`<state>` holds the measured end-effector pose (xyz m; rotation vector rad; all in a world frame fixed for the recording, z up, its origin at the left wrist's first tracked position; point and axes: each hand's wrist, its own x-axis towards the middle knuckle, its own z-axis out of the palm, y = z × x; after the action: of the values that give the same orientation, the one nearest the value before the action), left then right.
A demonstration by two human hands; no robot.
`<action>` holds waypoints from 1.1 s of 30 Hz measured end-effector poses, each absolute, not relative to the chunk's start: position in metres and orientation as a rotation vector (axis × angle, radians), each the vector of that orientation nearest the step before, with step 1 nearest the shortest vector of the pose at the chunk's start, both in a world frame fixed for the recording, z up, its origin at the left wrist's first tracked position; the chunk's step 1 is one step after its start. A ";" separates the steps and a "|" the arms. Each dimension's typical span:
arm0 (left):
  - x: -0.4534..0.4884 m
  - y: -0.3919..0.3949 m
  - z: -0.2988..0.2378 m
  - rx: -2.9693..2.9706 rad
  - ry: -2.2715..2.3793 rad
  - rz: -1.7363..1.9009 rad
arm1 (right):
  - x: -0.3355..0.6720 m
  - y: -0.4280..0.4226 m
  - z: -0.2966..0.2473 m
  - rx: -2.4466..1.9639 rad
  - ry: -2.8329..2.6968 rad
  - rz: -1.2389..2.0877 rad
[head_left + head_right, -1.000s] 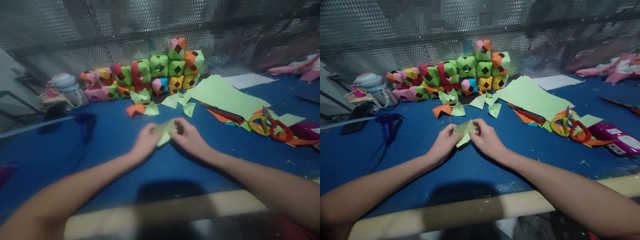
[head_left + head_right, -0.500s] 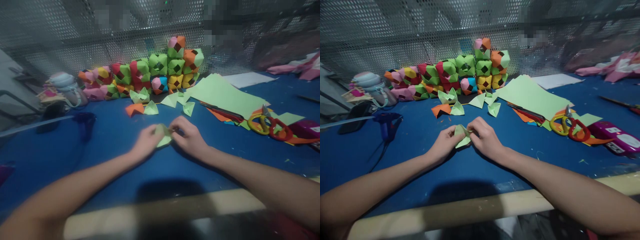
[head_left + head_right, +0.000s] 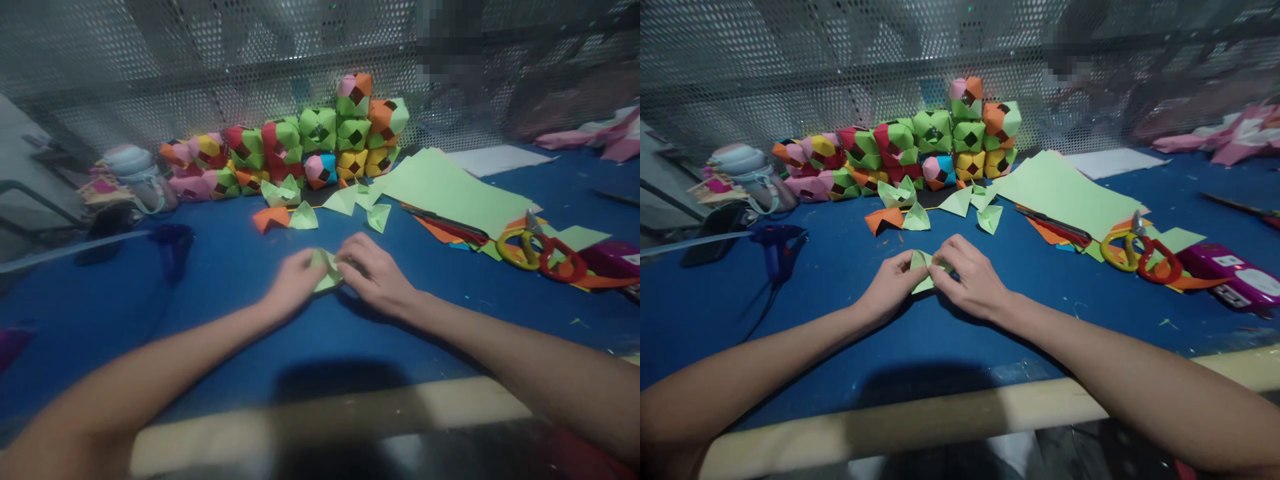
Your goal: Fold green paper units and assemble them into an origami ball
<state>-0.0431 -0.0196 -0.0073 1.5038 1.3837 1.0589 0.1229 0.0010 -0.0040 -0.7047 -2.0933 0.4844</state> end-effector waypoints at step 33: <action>-0.041 -0.025 0.000 1.448 1.291 1.026 | 0.121 0.000 0.003 -1.067 -1.853 0.975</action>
<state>-0.0410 -0.0251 0.0005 1.4482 1.2907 1.0264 0.1209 -0.0002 0.0035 -1.0671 -1.8529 0.9746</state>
